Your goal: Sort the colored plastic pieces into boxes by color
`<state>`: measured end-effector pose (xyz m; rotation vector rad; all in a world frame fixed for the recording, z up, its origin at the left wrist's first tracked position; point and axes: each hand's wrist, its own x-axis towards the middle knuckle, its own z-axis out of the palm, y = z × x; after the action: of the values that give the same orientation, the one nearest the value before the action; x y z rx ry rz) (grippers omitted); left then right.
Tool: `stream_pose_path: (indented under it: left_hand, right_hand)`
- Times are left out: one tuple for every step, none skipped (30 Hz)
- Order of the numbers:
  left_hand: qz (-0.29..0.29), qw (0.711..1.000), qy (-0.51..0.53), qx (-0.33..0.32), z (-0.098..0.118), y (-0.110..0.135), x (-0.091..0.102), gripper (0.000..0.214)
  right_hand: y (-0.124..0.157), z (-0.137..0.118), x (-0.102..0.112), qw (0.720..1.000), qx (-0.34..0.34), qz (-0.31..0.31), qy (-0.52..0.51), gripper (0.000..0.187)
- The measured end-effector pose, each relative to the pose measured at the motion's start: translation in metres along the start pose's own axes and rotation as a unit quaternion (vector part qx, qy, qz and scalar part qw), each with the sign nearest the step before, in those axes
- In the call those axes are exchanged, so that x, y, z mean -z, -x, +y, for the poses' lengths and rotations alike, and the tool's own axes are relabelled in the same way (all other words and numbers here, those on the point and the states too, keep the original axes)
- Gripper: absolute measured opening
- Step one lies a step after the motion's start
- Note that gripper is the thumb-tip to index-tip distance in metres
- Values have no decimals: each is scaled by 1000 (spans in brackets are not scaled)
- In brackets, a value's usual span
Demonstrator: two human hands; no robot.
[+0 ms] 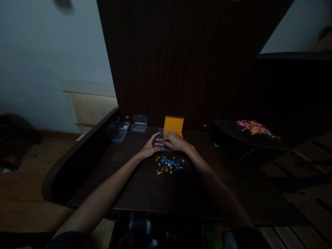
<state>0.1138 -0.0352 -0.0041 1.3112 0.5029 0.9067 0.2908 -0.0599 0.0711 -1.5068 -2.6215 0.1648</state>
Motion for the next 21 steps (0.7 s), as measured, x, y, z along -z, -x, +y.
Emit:
stream_pose_path:
  left_hand:
    - [1,1000,-1,1,0,0,0,91]
    - [1,1000,-2,2,0,0,0,91]
    - [0,1000,-2,2,0,0,0,90]
    - [-2,1000,-2,2,0,0,0,90]
    - [-4,1000,-2,1,0,0,1,90]
    - [-7,1000,-2,0,0,0,1,90]
    - [-9,1000,-3,-1,0,0,1,90]
    - [-10,1000,-3,-1,0,0,1,90]
    - [-10,1000,-4,-2,0,-1,1,90]
    - [-8,1000,-4,-2,0,-1,1,90]
    - [-6,1000,-4,-1,0,-1,1,91]
    - [-4,1000,-4,1,0,-1,1,91]
    - [-2,1000,-4,3,0,-1,2,91]
    - [0,1000,-4,5,-1,-1,2,91]
    - [1,1000,-4,6,-1,-1,2,91]
    - [2,1000,-4,6,-1,-1,2,91]
    - [1,1000,-4,6,-1,-1,2,91]
    - [2,1000,-5,6,-1,-1,2,91]
    - [2,1000,-7,7,-1,-1,1,91]
    - [3,1000,-10,7,-1,-1,1,91]
    - [4,1000,-12,7,-1,-1,1,91]
  right_hand:
    - [1,1,0,1000,0,1,-2,28]
    - [2,2,1,1000,1,0,-2,29]
    - [4,4,1,1000,2,-2,-1,29]
    - [5,4,0,1000,4,-4,-1,30]
    - [6,5,0,1000,5,-6,-1,31]
    - [7,6,-1,1000,5,-7,-1,31]
    - [8,6,-2,1000,3,-6,0,31]
    - [9,6,-2,1000,1,-5,0,30]
    - [10,6,-2,1000,1,-4,-1,30]
    - [10,7,-2,1000,3,-3,-5,29]
    - [11,7,-1,1000,5,-1,-12,29]
    - [13,8,0,1000,7,4,-23,29]
    - [14,9,2,999,8,11,-36,30]
    - [16,11,4,999,7,22,-49,30]
    - [19,13,6,997,5,34,-62,29]
    - [23,16,9,996,2,47,-73,29]
    - [27,19,11,995,0,58,-83,27]
    - [32,22,12,994,-1,64,-93,25]
    - [38,25,14,992,-3,67,-102,24]
    - [44,28,14,992,-6,67,-111,22]
    - [50,31,14,991,-7,62,-120,20]
